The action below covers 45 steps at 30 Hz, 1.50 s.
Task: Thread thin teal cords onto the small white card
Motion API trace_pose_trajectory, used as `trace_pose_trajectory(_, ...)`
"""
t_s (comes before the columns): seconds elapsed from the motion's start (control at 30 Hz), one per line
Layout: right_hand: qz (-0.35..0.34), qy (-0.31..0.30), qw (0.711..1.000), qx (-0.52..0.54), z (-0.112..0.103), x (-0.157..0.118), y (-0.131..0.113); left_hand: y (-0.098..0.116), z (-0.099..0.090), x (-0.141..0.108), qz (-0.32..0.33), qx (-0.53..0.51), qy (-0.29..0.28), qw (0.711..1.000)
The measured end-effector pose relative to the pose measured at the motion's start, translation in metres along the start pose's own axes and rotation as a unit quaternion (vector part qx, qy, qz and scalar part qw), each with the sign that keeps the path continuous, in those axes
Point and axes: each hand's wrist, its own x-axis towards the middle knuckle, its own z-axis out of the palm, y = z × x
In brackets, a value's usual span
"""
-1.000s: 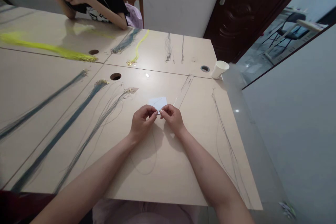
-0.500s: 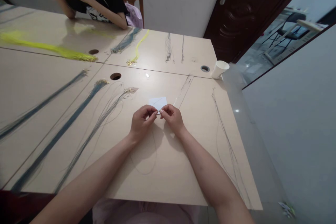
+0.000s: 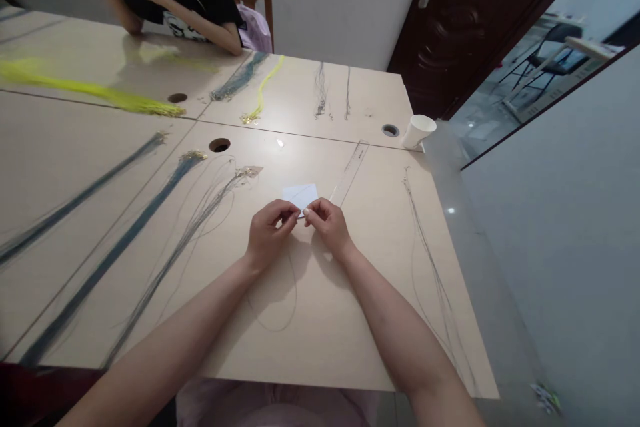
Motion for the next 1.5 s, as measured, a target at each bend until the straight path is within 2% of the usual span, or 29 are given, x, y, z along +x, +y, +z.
trace_pose_trajectory(0.37, -0.002, -0.001, 1.0, -0.026, 0.001, -0.001, -0.002, -0.003, 0.0, 0.0, 0.034, -0.004, 0.003, 0.999)
trace_pose_trajectory(0.93, -0.008, 0.005, 1.0, -0.003, 0.002, -0.001, -0.003, -0.004, 0.002, -0.002, -0.106, -0.081, -0.018, 0.991)
trace_pose_trajectory(1.2, -0.007, 0.003, 1.0, -0.011, 0.002, -0.001, -0.003, 0.002, 0.001, 0.002, -0.187, -0.178, -0.033, 0.966)
trace_pose_trajectory(1.5, -0.011, 0.001, 1.0, -0.004, 0.001, -0.001, -0.004, 0.006, -0.001, 0.003, -0.204, -0.187, -0.059, 0.959)
